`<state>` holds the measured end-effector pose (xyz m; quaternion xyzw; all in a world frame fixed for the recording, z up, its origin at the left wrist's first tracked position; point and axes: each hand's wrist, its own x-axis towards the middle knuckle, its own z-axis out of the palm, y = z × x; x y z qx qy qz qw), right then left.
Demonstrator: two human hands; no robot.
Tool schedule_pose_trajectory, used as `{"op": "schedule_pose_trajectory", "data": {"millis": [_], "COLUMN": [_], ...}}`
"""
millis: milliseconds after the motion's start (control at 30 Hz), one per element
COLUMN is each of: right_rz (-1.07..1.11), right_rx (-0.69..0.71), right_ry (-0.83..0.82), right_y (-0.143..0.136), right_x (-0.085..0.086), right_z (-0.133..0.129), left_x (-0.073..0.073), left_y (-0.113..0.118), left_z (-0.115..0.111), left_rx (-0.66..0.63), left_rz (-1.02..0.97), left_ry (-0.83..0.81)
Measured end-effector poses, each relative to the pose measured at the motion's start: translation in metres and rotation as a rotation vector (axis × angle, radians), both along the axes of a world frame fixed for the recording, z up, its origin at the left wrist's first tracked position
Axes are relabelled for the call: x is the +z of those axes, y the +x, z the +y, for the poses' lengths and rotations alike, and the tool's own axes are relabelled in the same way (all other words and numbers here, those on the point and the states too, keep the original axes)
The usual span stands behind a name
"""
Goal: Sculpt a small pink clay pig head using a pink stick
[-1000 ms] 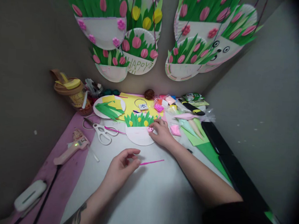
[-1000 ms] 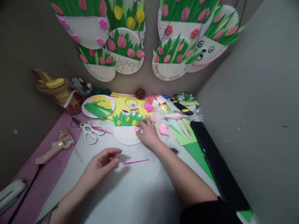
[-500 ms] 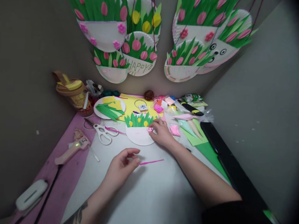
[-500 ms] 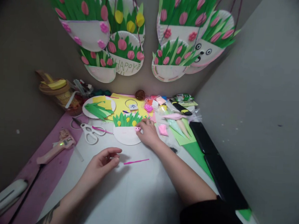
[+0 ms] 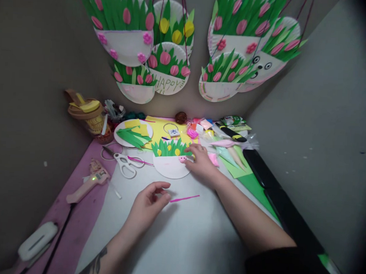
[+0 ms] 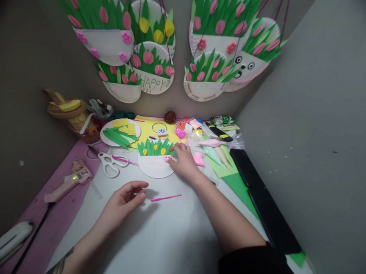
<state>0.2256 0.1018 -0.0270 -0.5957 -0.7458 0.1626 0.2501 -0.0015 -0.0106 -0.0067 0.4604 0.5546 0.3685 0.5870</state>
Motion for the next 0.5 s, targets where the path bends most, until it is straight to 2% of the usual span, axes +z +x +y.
{"op": "schedule_pose_trajectory", "data": {"millis": [67, 133, 233, 400, 500], "right_rz": [0.018, -0.066, -0.118, -0.086, -0.022], "right_rx": [-0.086, -0.313, -0.463, -0.506, -0.512], "right_ry": [0.029, -0.088, -0.204, -0.257, -0.214], "right_y": [0.025, 0.052, 0.079, 0.073, 0.065], "right_x": [0.011, 0.018, 0.014, -0.013, -0.012], "right_z": [0.000, -0.002, -0.007, -0.006, -0.007], "left_x": [0.000, 0.000, 0.001, 0.001, 0.002], "left_y": [0.000, 0.001, 0.003, 0.005, 0.005], "left_z": [0.001, 0.001, 0.001, -0.001, -0.002], "left_rx": [0.011, 0.015, 0.001, -0.010, 0.007], "left_rz": [0.005, 0.013, 0.013, 0.025, 0.053], "left_ry": [0.009, 0.014, 0.015, 0.063, 0.103]}}
